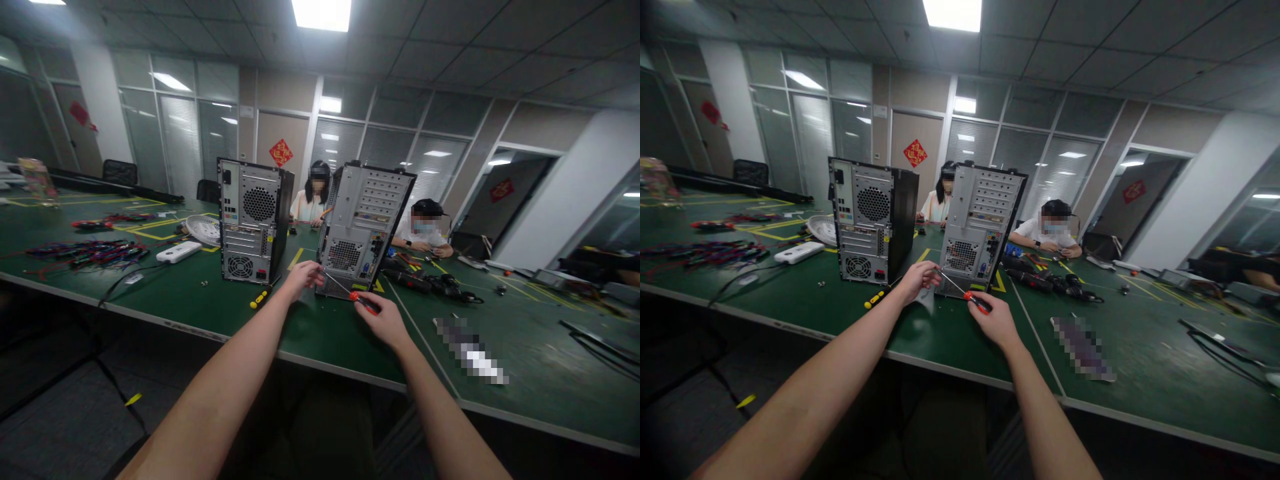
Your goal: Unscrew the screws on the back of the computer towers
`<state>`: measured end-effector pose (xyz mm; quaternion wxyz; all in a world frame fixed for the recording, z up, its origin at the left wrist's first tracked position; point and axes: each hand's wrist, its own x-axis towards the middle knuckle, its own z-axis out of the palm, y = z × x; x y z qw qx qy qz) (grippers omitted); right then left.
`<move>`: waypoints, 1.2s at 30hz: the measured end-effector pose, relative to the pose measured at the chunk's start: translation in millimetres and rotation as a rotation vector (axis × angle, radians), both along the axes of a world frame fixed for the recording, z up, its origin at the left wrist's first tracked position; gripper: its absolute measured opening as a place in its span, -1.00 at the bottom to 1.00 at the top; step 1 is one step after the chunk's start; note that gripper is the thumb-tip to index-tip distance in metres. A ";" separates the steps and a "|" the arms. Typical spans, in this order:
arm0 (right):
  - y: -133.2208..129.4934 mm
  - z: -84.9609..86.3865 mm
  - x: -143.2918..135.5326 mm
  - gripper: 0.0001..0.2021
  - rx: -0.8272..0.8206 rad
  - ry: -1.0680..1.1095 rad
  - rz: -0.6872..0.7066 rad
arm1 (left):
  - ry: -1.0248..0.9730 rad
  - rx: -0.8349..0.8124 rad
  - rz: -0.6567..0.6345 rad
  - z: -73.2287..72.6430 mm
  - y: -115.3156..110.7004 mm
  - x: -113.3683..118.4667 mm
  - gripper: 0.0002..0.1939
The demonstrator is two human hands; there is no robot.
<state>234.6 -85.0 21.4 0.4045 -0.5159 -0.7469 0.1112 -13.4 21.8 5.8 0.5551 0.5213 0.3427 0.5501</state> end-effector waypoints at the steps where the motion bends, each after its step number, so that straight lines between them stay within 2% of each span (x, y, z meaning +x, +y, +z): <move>1: -0.1 -2.4 -0.5 -0.54 0.006 -0.004 0.002 | -0.010 -0.009 -0.007 0.8 -0.6 0.1 -0.65; 9: -6.4 -11.9 -2.7 -0.56 0.033 -0.007 -0.031 | -0.078 -0.060 -0.097 7.1 -9.5 -1.0 -0.64; 19: -3.9 -14.7 -1.5 -0.56 0.030 -0.009 -0.037 | -0.041 0.017 -0.117 0.2 -5.9 -1.6 -0.61; 25: -2.5 -17.7 0.5 -0.56 0.035 -0.017 -0.042 | -0.057 0.013 -0.095 -0.9 -4.3 -0.4 -0.63; 36: -5.6 -15.8 -1.1 -0.57 0.019 -0.017 -0.045 | -0.058 0.017 -0.018 -2.3 -1.3 -0.4 -0.53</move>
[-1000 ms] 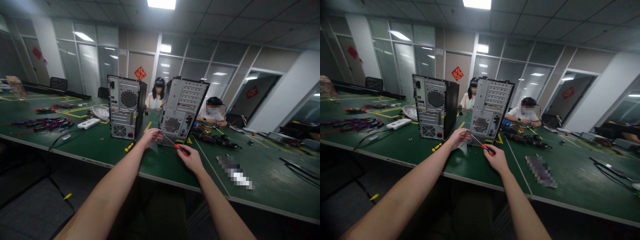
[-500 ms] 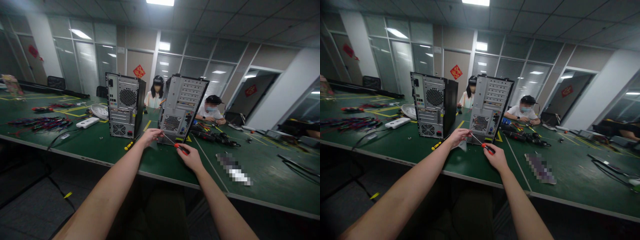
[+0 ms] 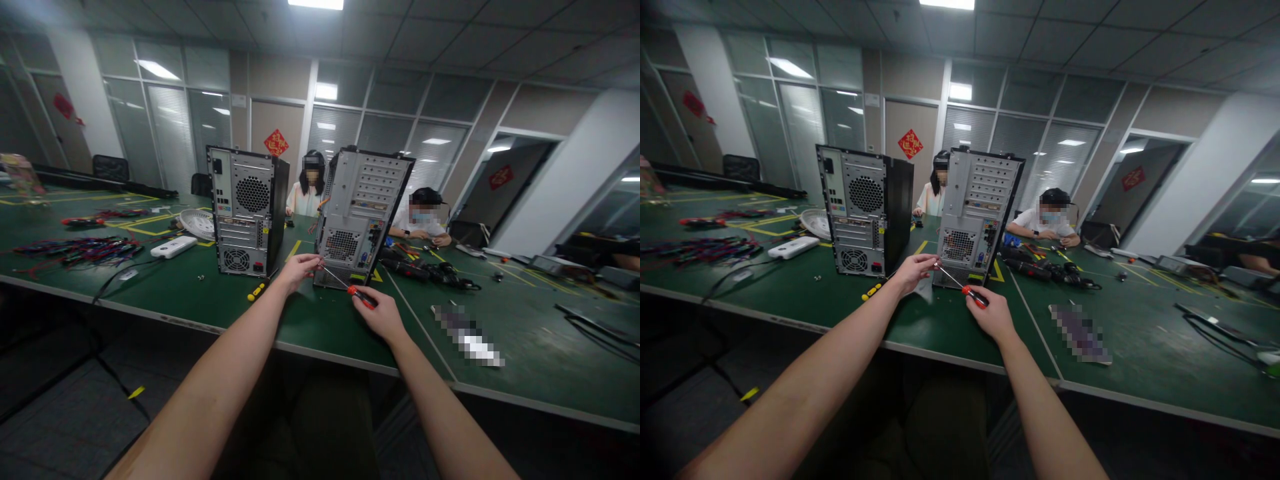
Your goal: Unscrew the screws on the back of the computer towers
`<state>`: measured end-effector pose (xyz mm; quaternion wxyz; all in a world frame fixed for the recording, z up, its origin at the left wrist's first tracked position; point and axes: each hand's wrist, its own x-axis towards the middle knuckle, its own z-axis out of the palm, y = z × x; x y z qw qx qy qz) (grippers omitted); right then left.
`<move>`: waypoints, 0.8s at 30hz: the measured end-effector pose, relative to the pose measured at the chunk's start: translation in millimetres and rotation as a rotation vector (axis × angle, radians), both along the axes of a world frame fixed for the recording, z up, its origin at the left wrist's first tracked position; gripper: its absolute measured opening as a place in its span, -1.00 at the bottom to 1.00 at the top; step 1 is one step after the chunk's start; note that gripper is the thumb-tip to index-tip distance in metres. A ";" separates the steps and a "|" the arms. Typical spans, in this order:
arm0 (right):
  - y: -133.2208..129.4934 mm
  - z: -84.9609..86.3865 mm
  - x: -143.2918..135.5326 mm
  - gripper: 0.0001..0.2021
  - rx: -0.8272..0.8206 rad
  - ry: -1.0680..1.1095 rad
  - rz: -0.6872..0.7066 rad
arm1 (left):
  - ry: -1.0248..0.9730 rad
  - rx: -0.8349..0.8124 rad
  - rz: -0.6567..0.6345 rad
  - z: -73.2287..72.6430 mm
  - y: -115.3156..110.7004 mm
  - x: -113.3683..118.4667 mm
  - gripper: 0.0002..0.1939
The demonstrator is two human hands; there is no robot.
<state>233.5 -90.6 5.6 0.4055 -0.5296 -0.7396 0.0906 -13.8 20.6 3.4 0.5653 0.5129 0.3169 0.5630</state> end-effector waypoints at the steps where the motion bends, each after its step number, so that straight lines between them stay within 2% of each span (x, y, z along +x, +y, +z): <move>1: 0.2 -0.1 0.2 -0.57 -0.003 0.001 0.000 | -0.004 -0.004 0.003 0.1 -0.1 0.1 -0.54; 12: 3.3 -2.8 -1.0 -0.59 0.048 0.003 -0.002 | -0.074 0.009 -0.038 -8.4 7.3 5.6 -0.61; 18: 5.2 -5.3 0.7 -0.61 0.076 0.010 0.005 | -0.101 -0.012 -0.057 -3.5 3.1 3.8 -0.64; 24: 4.9 -5.0 -0.2 -0.62 0.095 0.037 0.013 | -0.103 -0.016 -0.137 -1.1 -0.8 3.4 -0.62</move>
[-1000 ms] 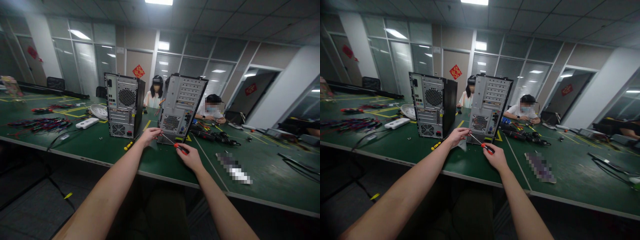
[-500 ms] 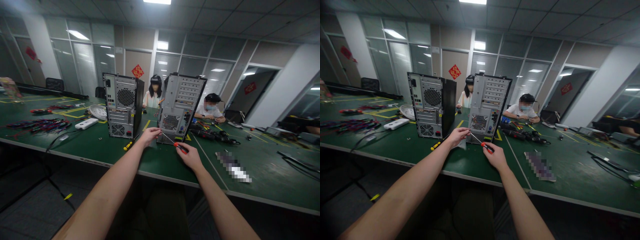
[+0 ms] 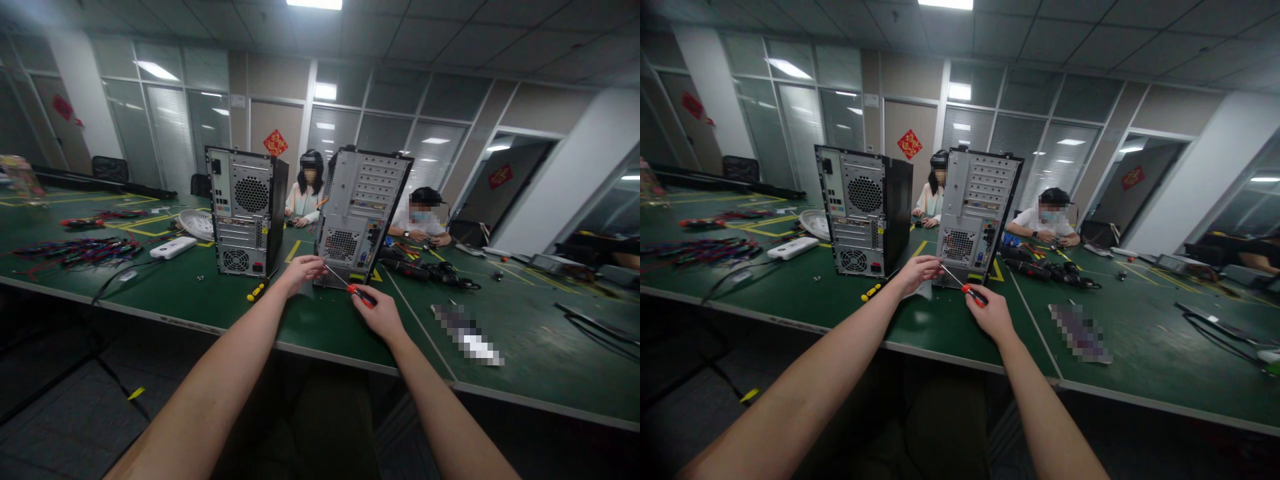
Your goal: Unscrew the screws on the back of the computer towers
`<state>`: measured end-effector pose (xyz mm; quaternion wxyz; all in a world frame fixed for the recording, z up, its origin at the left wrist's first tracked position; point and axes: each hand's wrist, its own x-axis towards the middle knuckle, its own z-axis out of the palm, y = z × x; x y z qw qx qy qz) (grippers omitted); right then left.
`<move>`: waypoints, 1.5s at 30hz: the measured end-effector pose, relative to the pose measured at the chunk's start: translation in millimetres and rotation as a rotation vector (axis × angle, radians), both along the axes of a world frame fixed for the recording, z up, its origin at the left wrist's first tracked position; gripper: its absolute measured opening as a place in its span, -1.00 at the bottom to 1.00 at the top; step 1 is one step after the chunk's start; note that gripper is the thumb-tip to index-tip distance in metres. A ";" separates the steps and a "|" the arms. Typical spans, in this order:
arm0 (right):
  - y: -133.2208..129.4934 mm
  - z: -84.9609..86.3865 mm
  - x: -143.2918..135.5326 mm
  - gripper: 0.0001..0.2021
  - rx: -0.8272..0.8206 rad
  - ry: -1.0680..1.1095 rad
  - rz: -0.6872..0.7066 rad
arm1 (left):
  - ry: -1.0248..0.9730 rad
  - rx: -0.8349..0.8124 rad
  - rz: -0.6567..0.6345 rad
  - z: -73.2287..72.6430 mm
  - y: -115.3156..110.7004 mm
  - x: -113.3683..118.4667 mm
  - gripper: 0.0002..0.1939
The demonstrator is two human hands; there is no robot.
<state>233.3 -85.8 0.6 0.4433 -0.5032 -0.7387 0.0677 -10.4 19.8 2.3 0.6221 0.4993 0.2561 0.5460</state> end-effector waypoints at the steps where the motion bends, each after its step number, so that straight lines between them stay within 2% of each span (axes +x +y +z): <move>1: -0.1 0.2 -0.2 -0.63 0.004 0.003 -0.001 | -0.006 0.006 -0.011 -0.5 0.1 0.5 -0.62; 13: 0.2 0.4 0.5 -0.60 0.005 0.000 -0.007 | -0.092 0.028 0.001 -4.7 5.2 3.8 -0.70; 24: 1.1 -1.2 1.8 -0.61 0.020 -0.022 -0.013 | -0.105 0.088 0.047 -9.3 12.1 0.4 -0.64; 30: 1.0 -1.1 1.5 -0.61 0.028 -0.009 -0.023 | -0.109 0.085 0.047 -6.4 8.7 0.5 -0.62; 39: 0.6 -2.2 2.7 -0.62 0.050 -0.024 -0.012 | -0.090 0.054 0.052 0.1 0.1 2.2 -0.70; 45: -3.0 0.7 2.7 -0.58 0.115 -0.123 -0.017 | -0.083 0.050 0.053 0.8 -0.1 2.8 -0.71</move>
